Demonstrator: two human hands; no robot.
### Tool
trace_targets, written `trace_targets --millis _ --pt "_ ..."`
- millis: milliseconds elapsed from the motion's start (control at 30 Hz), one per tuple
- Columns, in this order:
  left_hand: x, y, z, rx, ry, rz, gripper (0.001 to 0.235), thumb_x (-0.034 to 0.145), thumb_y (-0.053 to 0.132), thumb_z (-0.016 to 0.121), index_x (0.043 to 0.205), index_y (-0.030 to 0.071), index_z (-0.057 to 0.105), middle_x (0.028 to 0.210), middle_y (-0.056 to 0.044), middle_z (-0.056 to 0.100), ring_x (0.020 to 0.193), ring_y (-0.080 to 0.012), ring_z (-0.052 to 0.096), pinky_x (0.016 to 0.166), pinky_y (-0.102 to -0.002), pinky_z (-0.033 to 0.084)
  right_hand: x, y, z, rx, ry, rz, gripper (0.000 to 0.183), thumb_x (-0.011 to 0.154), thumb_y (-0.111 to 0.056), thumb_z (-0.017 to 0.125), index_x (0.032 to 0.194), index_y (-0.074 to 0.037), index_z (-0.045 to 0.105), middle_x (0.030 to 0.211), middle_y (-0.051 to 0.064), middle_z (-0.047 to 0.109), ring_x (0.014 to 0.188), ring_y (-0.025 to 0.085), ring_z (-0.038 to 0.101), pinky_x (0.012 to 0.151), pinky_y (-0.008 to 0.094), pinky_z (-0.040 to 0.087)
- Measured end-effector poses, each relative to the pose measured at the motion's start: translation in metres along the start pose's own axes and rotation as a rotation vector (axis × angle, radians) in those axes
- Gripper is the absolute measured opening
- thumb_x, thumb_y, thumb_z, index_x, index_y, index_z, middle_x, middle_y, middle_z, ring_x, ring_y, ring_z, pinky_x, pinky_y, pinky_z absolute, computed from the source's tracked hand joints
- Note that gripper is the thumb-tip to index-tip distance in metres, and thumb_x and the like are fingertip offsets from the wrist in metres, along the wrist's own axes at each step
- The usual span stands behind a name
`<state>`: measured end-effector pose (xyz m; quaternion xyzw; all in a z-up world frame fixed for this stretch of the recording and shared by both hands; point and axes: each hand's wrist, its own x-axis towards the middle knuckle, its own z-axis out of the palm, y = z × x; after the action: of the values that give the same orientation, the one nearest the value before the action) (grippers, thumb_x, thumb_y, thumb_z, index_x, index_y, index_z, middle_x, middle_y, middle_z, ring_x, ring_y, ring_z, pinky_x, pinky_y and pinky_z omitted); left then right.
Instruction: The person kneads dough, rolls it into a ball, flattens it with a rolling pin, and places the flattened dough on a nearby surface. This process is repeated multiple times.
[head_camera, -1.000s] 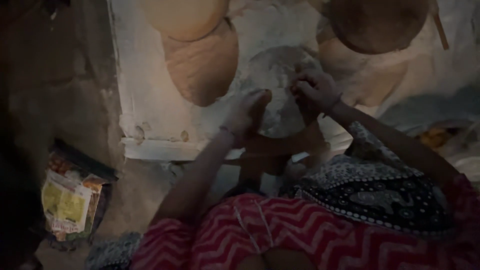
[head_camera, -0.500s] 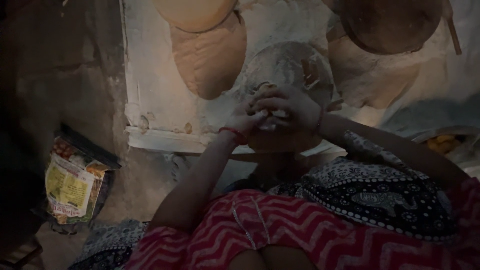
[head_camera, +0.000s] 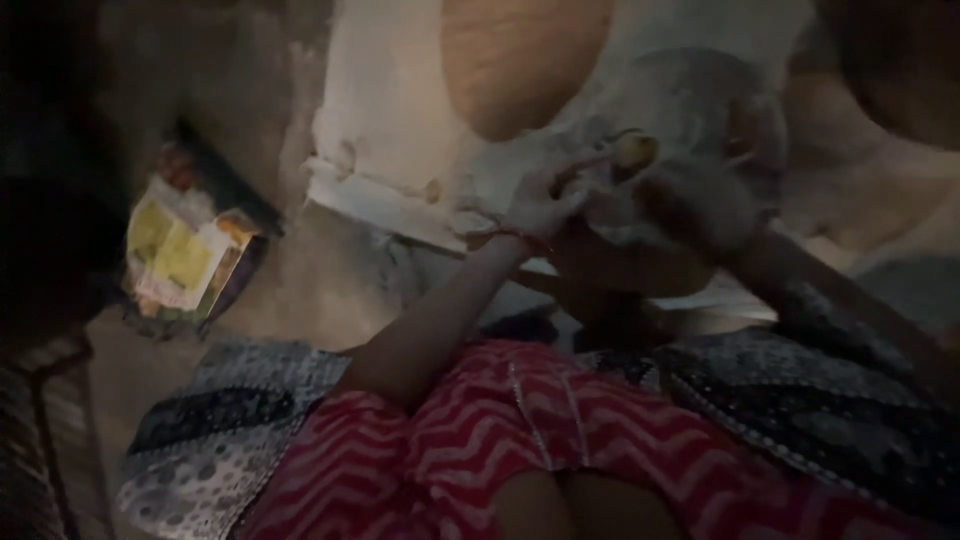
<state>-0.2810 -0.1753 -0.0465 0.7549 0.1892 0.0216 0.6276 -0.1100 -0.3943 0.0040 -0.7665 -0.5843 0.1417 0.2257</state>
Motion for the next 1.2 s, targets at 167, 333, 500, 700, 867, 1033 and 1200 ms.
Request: trace_targets --millis 167,333,500,700,867,1033,1200 --pt "0.007 -0.134 -0.066 0.077 0.256 0.031 0.036 0.088 0.002 0.065 0.123 0.004 0.074 0.115 -0.012 0.079 0.107 -0.0222 0.077 0.099 -0.035 0.060 0.002 0.014 -0.011 0.117 0.231 0.114 0.027 0.097 -0.018 0.076 0.121 -0.006 0.071 0.115 0.014 0.065 0.100 0.034 0.066 0.084 0.044 0.053" --pt "-0.016 -0.215 -0.116 0.512 0.495 -0.174 0.035 0.085 0.005 0.062 0.119 0.002 0.071 0.121 -0.020 0.068 0.119 -0.0354 0.062 0.105 -0.043 0.049 0.024 0.017 -0.005 0.107 0.189 0.133 0.041 0.086 -0.019 0.078 0.125 -0.007 0.071 0.116 0.016 0.067 0.093 0.036 0.066 0.078 0.046 0.054" --pt "-0.010 -0.156 -0.100 0.578 0.569 0.121 0.036 0.092 0.012 0.064 0.128 0.003 0.065 0.129 -0.021 0.063 0.124 -0.0387 0.058 0.108 -0.047 0.046 0.044 0.020 0.005 -0.023 0.149 -0.052 0.021 0.091 -0.022 0.075 0.108 -0.012 0.068 0.100 0.012 0.067 0.095 0.037 0.066 0.080 0.048 0.053" --pt "0.006 -0.075 -0.069 0.372 0.441 0.059 0.036 0.093 0.018 0.066 0.127 0.005 0.067 0.122 -0.016 0.069 0.116 -0.0310 0.065 0.105 -0.039 0.051 0.025 0.000 0.035 -0.270 0.131 -0.238 0.028 0.094 -0.019 0.068 0.117 -0.002 0.069 0.113 0.018 0.064 0.106 0.038 0.062 0.091 0.048 0.053" --pt "0.031 -0.048 -0.038 0.080 0.330 0.083 0.036 0.099 0.021 0.063 0.130 0.003 0.066 0.124 -0.012 0.070 0.116 -0.0251 0.068 0.104 -0.037 0.053 0.028 0.016 0.019 -0.193 -0.011 -0.221 0.050 0.081 -0.021 0.069 0.128 -0.004 0.070 0.128 0.016 0.065 0.115 0.038 0.062 0.092 0.047 0.052" --pt "0.060 -0.018 0.010 -0.401 0.246 -0.024 0.051 0.109 0.042 0.050 0.130 -0.002 0.068 0.122 -0.015 0.070 0.110 -0.0259 0.066 0.097 -0.041 0.054 0.051 -0.002 0.003 0.540 0.063 0.363 0.030 0.095 -0.028 0.073 0.121 -0.013 0.071 0.116 0.008 0.072 0.109 0.027 0.073 0.095 0.038 0.058" --pt "0.069 0.033 0.033 -1.599 -0.337 -0.364 0.090 0.093 0.072 0.036 0.143 -0.001 0.052 0.141 -0.019 0.059 0.128 -0.0327 0.060 0.109 -0.045 0.049 0.055 -0.032 -0.020 0.336 0.191 -0.218 0.026 0.090 -0.016 0.072 0.114 -0.006 0.071 0.120 0.016 0.065 0.117 0.036 0.061 0.098 0.046 0.051"
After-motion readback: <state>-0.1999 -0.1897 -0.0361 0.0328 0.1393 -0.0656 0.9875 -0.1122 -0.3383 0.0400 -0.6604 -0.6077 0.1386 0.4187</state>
